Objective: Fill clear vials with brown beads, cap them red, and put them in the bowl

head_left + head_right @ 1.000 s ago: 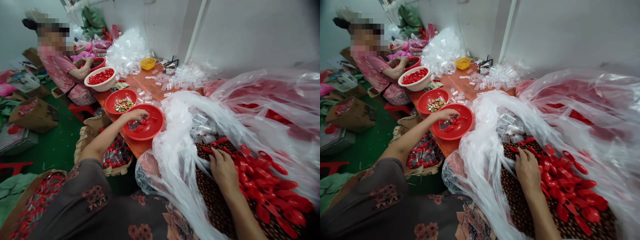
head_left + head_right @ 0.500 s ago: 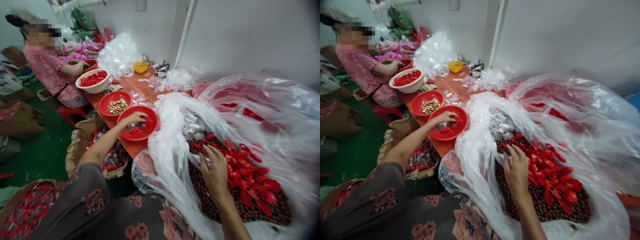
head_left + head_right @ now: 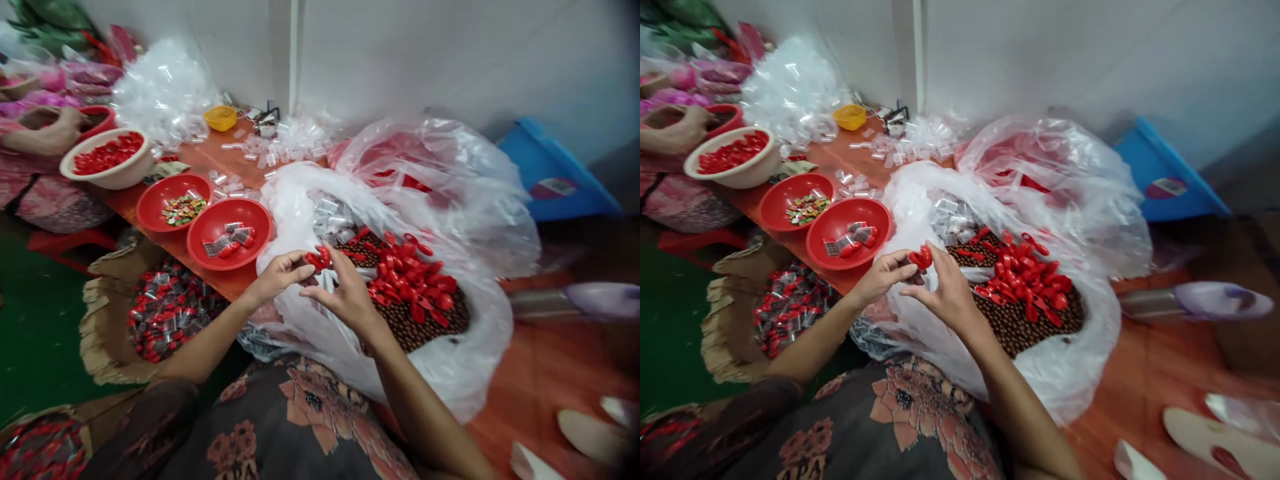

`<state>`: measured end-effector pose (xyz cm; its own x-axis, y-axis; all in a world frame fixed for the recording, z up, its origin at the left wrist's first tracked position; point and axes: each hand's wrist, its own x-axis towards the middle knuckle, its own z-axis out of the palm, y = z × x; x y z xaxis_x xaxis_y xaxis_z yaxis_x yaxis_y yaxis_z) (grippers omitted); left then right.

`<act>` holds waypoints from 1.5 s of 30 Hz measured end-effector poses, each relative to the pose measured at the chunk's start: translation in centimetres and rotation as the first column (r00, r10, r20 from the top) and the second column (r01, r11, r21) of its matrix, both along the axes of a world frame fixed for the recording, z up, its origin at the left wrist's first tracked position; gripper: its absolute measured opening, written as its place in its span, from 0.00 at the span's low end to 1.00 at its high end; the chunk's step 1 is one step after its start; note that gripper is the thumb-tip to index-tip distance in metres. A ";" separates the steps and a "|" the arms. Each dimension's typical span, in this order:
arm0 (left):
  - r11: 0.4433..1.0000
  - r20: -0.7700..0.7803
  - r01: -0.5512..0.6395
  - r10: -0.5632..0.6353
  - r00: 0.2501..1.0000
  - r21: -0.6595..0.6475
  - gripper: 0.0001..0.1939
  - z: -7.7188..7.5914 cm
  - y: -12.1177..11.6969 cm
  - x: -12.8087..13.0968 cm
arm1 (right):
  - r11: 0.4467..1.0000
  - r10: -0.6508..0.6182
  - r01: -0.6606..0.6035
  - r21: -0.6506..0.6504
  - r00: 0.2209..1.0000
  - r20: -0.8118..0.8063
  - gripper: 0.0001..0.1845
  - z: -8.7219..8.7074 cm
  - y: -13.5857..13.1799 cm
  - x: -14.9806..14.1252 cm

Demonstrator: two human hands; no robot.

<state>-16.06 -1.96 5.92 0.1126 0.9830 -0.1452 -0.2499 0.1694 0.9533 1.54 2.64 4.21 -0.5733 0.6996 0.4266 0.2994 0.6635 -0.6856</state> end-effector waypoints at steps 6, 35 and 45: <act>0.992 0.137 -0.015 0.033 0.990 -0.127 0.30 -1.2 0.5 4.9 | 0.971 -0.100 0.051 0.235 0.974 0.202 0.47 -0.5 -1.0 3.2; 0.900 -0.080 -0.430 0.424 0.902 -0.079 0.29 1.5 2.5 -6.1 | 0.981 -0.132 0.078 0.176 0.937 0.323 0.29 -5.8 0.0 5.2; 0.789 -0.757 -0.394 0.591 0.279 0.471 0.13 0.8 6.1 -14.3 | 0.940 -0.338 0.320 0.121 0.818 0.466 0.18 -8.1 5.7 8.9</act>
